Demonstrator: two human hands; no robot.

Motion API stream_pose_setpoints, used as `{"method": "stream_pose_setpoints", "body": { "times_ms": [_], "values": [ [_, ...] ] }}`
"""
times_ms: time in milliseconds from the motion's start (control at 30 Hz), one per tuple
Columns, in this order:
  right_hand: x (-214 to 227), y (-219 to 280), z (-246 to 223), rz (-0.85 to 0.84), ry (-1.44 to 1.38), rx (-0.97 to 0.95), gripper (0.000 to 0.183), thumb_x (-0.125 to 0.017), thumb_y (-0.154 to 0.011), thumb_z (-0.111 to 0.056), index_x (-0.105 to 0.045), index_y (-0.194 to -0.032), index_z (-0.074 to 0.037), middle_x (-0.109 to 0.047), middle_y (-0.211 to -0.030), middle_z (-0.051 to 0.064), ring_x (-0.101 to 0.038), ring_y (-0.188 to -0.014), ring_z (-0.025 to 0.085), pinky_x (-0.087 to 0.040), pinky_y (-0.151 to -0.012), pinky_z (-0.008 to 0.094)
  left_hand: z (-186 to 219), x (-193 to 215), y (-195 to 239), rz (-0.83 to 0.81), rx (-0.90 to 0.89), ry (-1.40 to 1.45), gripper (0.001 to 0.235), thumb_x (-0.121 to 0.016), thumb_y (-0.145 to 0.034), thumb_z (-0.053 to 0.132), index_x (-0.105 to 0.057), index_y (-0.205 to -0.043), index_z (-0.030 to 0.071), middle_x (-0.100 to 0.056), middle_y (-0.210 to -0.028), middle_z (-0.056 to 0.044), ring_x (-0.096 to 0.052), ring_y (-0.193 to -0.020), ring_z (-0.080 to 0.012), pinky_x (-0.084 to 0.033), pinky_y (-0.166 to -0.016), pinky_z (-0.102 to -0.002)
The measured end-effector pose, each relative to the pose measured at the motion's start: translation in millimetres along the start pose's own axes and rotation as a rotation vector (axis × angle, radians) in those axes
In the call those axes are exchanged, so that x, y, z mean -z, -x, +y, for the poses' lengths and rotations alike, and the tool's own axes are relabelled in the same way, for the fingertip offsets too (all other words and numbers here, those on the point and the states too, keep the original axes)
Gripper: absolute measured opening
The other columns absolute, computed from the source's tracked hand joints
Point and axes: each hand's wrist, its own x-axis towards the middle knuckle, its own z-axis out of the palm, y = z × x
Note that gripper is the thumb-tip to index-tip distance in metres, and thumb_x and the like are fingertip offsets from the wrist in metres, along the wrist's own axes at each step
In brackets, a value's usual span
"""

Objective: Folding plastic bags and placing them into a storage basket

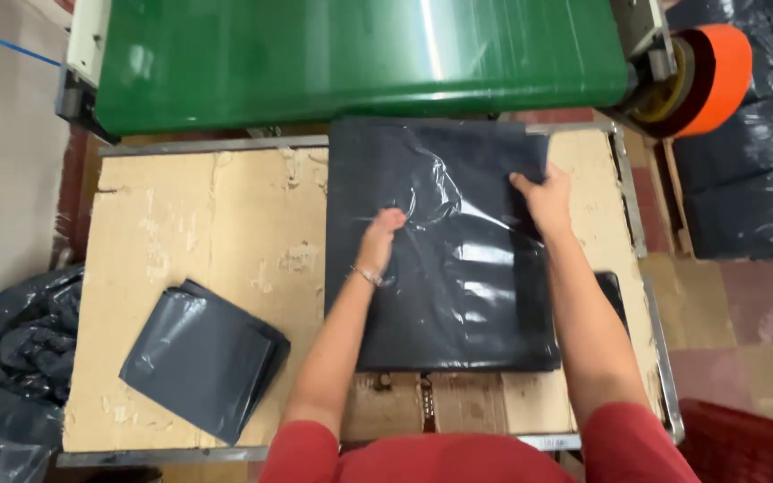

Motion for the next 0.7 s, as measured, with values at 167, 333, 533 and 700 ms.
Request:
{"method": "stream_pose_setpoints", "body": {
  "times_ms": [167, 333, 533, 700],
  "values": [
    [94.8, 147.4, -44.4, -0.212, -0.05, 0.52, 0.018, -0.078, -0.089, -0.031, -0.08, -0.092, -0.014, -0.077, -0.096, 0.008, -0.066, -0.109, 0.033, -0.047, -0.108, 0.039, -98.1, 84.6, -20.1, -0.269, 0.787, 1.156, 0.078, -0.027, -0.104, 0.064, -0.047, -0.149, 0.004, -0.048, -0.156, -0.021, -0.037, -0.15, -0.0399, -0.014, -0.126, -0.055],
    [112.3, 231.3, -26.3, -0.249, 0.136, 0.426, 0.014, -0.08, -0.087, -0.031, -0.081, -0.094, -0.019, -0.074, -0.118, 0.007, -0.057, -0.132, 0.036, -0.036, -0.119, 0.046, -75.6, 122.3, 8.4, -0.005, 0.61, 0.81, 0.054, -0.071, -0.094, 0.052, -0.073, -0.115, 0.002, -0.077, -0.106, -0.015, -0.075, -0.103, -0.026, -0.056, -0.096, -0.042],
    [114.4, 248.1, 31.3, -0.365, 0.484, 0.392, 0.03, -0.077, -0.08, -0.008, -0.08, -0.103, -0.027, -0.069, -0.135, -0.002, -0.052, -0.142, 0.03, -0.035, -0.12, 0.046, -119.3, 109.8, 37.4, 0.127, 0.379, -0.067, 0.044, -0.084, -0.082, 0.029, -0.066, -0.121, 0.02, -0.075, -0.113, -0.001, -0.071, -0.108, -0.0195, -0.058, -0.092, -0.036],
    [121.0, 207.3, -12.2, -0.495, 0.782, 0.35, 0.05, -0.059, -0.079, 0.01, -0.084, -0.094, -0.03, -0.079, -0.116, -0.005, -0.068, -0.123, 0.027, -0.05, -0.109, 0.04, -47.0, 117.6, 58.2, 0.166, 0.234, -0.679, 0.055, -0.081, -0.081, 0.038, -0.053, -0.126, 0.025, -0.062, -0.116, 0.005, -0.068, -0.106, -0.0222, -0.059, -0.09, -0.043]
  ]
}}
